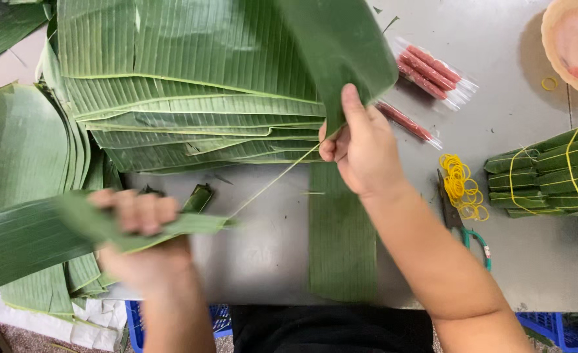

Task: The person folds banana leaves into rectangular packets, places a pre-packaged sausage inside each, folds the leaves to enclose the sausage, and secures the packets with yellow rubber bands. The finished packets are stacked on the table.

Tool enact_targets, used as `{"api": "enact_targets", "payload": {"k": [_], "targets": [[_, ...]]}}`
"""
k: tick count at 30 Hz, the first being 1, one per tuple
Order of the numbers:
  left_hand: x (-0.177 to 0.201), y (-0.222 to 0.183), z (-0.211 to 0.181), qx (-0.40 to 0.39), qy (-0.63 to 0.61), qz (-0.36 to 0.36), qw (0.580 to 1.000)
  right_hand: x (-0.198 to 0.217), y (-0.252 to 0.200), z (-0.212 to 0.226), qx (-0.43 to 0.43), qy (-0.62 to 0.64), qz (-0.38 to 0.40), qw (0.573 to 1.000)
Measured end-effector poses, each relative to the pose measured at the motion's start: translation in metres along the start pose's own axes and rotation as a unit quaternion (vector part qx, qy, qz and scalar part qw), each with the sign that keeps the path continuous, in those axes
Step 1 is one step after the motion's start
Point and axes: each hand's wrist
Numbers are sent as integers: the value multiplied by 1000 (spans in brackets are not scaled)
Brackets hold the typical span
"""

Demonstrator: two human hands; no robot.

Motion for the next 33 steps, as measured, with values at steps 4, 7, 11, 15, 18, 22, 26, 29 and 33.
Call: {"api": "enact_targets", "payload": {"k": [4, 7, 11, 15, 18, 22, 26, 29, 33], "targets": [[0, 7, -27, 59, -32, 48, 997, -3, 4, -12, -96, -140, 88, 982], [-23, 12, -8, 167, -15, 43, 985, -25, 10, -36, -112, -227, 155, 955], [-56, 52, 53, 109, 55, -226, 966, -46, 10, -51, -218, -40, 197, 955], [-58, 105, 85, 57, 407, 26, 911, -40, -15, -54, -278, 147, 347, 883], [-53, 132, 107, 41, 635, 145, 758, -38, -38, -68, -290, 44, 192, 937], [-42, 161, 121, -199, 794, 389, 423, -28, -60, -84, -197, -11, 162, 967], [-32, 169, 129, -124, 795, 380, 456, 3, -52, -86, -100, -108, 169, 975], [-25, 173, 128, -136, 781, 380, 476, 42, -55, -80, -55, -179, 166, 968], [-16, 180, 130, -124, 783, 357, 494, 128, -100, -34, -47, -132, 65, 988]]}}
Point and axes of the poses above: each hand's wrist, its own y-axis towards the middle knuckle, its own x-axis out of the back of the hand, z = x × y, and after that the axes turned 2 degrees about -x, right-handed
